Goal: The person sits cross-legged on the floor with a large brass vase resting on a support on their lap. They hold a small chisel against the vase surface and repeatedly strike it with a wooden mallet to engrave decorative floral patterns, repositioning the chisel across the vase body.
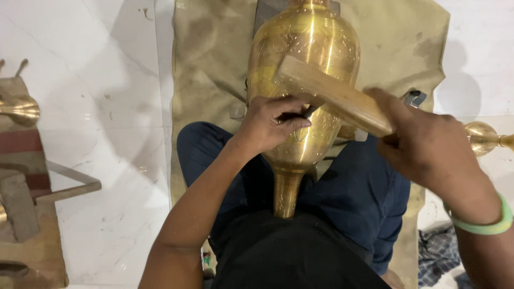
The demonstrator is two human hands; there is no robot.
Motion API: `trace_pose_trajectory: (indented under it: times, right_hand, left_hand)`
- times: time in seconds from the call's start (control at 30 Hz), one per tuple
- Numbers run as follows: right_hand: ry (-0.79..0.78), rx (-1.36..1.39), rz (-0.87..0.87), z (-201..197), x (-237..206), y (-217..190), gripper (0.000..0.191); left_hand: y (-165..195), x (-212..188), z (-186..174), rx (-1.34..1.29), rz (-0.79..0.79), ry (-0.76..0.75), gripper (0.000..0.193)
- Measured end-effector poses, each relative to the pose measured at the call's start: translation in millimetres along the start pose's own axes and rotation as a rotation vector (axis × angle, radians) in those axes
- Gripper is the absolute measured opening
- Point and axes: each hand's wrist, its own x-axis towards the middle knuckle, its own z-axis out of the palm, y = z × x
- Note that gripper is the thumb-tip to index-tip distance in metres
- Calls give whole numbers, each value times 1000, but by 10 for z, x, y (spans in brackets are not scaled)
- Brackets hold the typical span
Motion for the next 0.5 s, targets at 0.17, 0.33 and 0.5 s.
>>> trace_pose_trajectory:
  times: [0.17, 0.33, 0.5]
  right_hand:
    - [119, 332, 88, 15, 45, 82, 85]
    - [95, 196, 16, 22, 56, 70, 80]
    - [181, 75, -133, 32, 6, 48, 74]
  left_hand:
    - [2, 6, 39, -56, 177, 84, 45]
    - [40, 11, 34, -42, 111, 66, 42]
    - [68, 6, 29, -136, 67, 42, 45]
